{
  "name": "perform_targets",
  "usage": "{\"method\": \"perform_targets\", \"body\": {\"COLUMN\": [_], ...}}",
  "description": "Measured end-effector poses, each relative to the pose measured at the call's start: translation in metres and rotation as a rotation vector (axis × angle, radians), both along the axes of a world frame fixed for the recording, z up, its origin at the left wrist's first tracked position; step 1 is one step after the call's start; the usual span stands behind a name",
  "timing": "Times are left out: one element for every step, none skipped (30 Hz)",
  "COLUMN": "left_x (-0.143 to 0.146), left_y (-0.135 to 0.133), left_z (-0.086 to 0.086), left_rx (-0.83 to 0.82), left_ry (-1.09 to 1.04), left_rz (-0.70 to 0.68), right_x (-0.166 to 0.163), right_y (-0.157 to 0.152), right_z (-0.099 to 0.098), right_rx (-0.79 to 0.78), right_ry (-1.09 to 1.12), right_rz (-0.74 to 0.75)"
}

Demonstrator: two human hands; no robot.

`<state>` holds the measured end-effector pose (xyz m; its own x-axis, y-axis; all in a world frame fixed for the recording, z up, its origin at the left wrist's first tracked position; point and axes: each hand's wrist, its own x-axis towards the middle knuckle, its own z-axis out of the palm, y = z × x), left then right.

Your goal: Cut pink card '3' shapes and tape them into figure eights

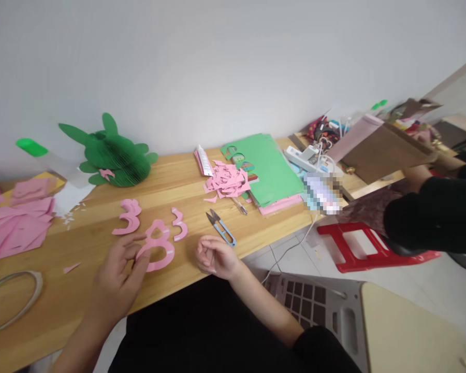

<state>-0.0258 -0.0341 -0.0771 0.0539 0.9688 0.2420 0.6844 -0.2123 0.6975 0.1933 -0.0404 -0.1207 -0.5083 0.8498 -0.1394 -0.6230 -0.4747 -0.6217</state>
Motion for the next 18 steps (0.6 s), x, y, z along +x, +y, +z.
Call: {"method": "perform_targets", "body": {"left_x": [-0.001, -0.001, 0.0, 0.001, 0.002, 0.004, 0.005, 0.007, 0.008, 0.008, 0.009, 0.009, 0.009, 0.009, 0.01, 0.01, 0.01, 0.011], "left_y": [0.003, 0.005, 0.008, 0.011, 0.014, 0.017, 0.02, 0.022, 0.024, 0.026, 0.028, 0.03, 0.031, 0.032, 0.032, 0.032, 0.032, 0.032], "left_z": [0.0, 0.0, 0.001, 0.003, 0.004, 0.006, 0.008, 0.009, 0.011, 0.013, 0.015, 0.017, 0.019, 0.02, 0.022, 0.023, 0.024, 0.025], "left_rx": [0.036, 0.076, 0.124, 0.171, 0.216, 0.256, 0.285, 0.31, 0.326, 0.338, 0.347, 0.351, 0.344, 0.333, 0.319, 0.299, 0.275, 0.251], "left_ry": [0.009, 0.009, 0.0, -0.013, -0.032, -0.054, -0.082, -0.11, -0.136, -0.158, -0.17, -0.177, -0.176, -0.172, -0.169, -0.167, -0.164, -0.161], "left_rz": [-0.021, -0.044, -0.067, -0.09, -0.104, -0.115, -0.126, -0.142, -0.157, -0.162, -0.164, -0.163, -0.157, -0.154, -0.151, -0.151, -0.158, -0.166], "right_x": [0.0, 0.0, 0.0, 0.0, 0.001, 0.002, 0.003, 0.004, 0.005, 0.005, 0.004, 0.002, -0.001, -0.004, -0.008, -0.013, -0.017, -0.02], "right_y": [0.0, 0.0, -0.001, 0.0, 0.0, 0.001, 0.003, 0.006, 0.011, 0.016, 0.021, 0.027, 0.032, 0.037, 0.042, 0.045, 0.048, 0.049], "right_z": [0.0, 0.001, 0.003, 0.007, 0.011, 0.016, 0.022, 0.028, 0.034, 0.039, 0.044, 0.048, 0.051, 0.054, 0.056, 0.058, 0.06, 0.062], "right_rx": [-0.008, -0.015, -0.021, -0.025, -0.029, -0.03, -0.03, -0.03, -0.029, -0.026, -0.022, -0.018, -0.014, -0.011, -0.005, 0.007, 0.023, 0.041], "right_ry": [-0.013, -0.028, -0.044, -0.062, -0.081, -0.103, -0.128, -0.156, -0.189, -0.227, -0.268, -0.307, -0.342, -0.369, -0.391, -0.415, -0.441, -0.474], "right_rz": [0.005, 0.013, 0.024, 0.035, 0.043, 0.046, 0.043, 0.023, -0.008, -0.047, -0.086, -0.119, -0.147, -0.167, -0.182, -0.191, -0.197, -0.207]}}
